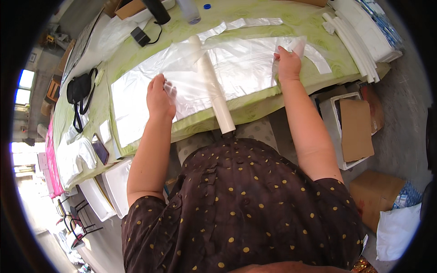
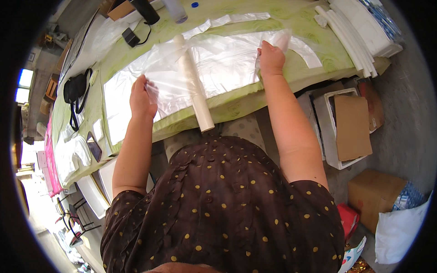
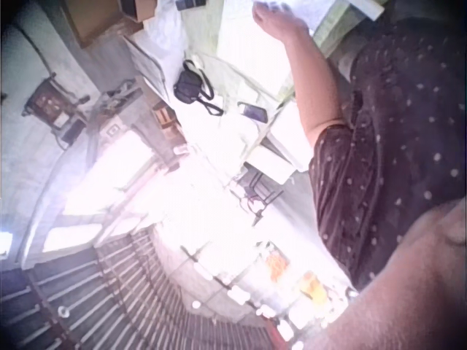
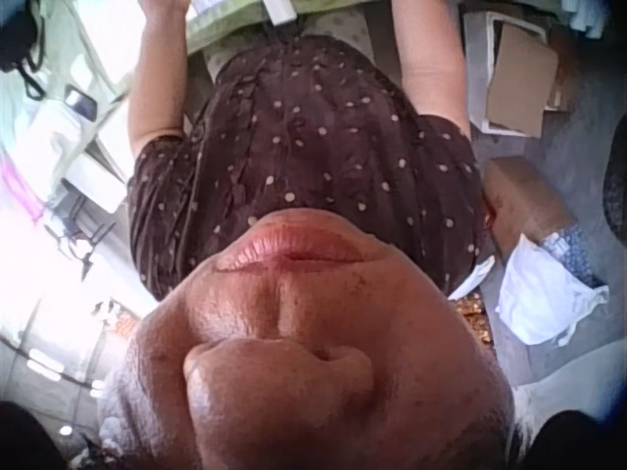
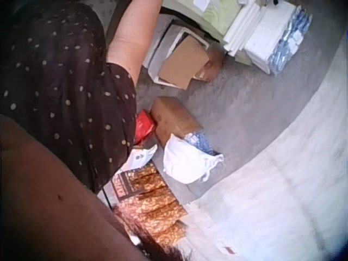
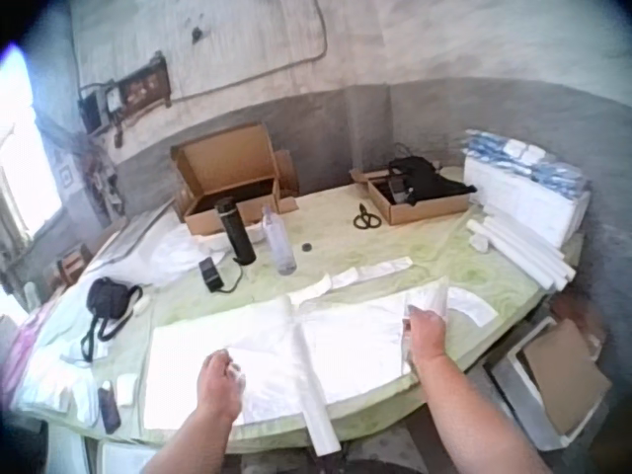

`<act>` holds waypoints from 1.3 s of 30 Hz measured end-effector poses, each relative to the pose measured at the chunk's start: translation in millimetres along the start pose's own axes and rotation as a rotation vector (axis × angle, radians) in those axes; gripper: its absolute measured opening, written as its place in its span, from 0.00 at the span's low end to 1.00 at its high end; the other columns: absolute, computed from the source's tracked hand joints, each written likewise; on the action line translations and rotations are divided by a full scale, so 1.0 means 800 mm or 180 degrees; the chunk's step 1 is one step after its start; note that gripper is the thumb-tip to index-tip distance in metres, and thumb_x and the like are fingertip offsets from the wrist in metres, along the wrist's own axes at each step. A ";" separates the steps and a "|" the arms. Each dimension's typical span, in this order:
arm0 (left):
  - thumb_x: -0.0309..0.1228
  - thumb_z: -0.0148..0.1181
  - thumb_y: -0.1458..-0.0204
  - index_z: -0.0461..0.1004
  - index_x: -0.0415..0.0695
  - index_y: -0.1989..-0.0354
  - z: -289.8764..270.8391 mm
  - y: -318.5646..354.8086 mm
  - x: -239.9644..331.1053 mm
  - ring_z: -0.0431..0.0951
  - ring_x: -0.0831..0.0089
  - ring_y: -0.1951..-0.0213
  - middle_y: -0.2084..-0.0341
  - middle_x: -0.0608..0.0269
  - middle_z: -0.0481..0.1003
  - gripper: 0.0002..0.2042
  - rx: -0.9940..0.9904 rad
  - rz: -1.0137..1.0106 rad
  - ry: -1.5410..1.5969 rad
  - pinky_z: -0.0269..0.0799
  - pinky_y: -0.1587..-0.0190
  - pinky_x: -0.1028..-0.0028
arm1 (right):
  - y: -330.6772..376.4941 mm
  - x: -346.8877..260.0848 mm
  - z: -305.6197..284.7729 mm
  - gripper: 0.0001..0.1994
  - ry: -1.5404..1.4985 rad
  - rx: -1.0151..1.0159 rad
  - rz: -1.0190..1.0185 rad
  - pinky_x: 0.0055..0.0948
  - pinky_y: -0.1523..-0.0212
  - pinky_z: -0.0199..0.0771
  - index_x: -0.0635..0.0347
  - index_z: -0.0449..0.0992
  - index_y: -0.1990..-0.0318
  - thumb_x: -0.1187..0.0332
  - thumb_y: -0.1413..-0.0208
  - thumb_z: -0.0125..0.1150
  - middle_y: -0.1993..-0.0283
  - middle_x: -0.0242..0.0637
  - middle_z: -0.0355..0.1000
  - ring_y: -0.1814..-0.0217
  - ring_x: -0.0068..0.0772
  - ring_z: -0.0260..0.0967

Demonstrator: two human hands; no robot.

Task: The person wraps white rectangular items in clear plastic film on a green table. They roll the film over each item, fold the edges, and place the wrapped items into a white tray. The process is repeated for multiple items.

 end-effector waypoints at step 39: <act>0.43 0.50 0.37 0.62 0.50 0.30 0.050 -0.006 -0.057 0.51 0.55 0.25 0.27 0.61 0.57 0.27 -0.1767 0.1892 -0.5166 0.43 0.26 0.43 | 0.173 -0.009 0.036 0.16 -0.0485 -0.1532 0.0154 0.31 0.52 0.75 0.59 0.71 0.41 0.74 0.36 0.54 0.51 0.37 0.75 0.52 0.32 0.73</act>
Point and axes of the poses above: each hand's wrist, its own y-axis away from the middle knuckle, its own z-axis out of the palm, x = y × z, the point moved 4 cm from there along -y, towards the middle knuckle
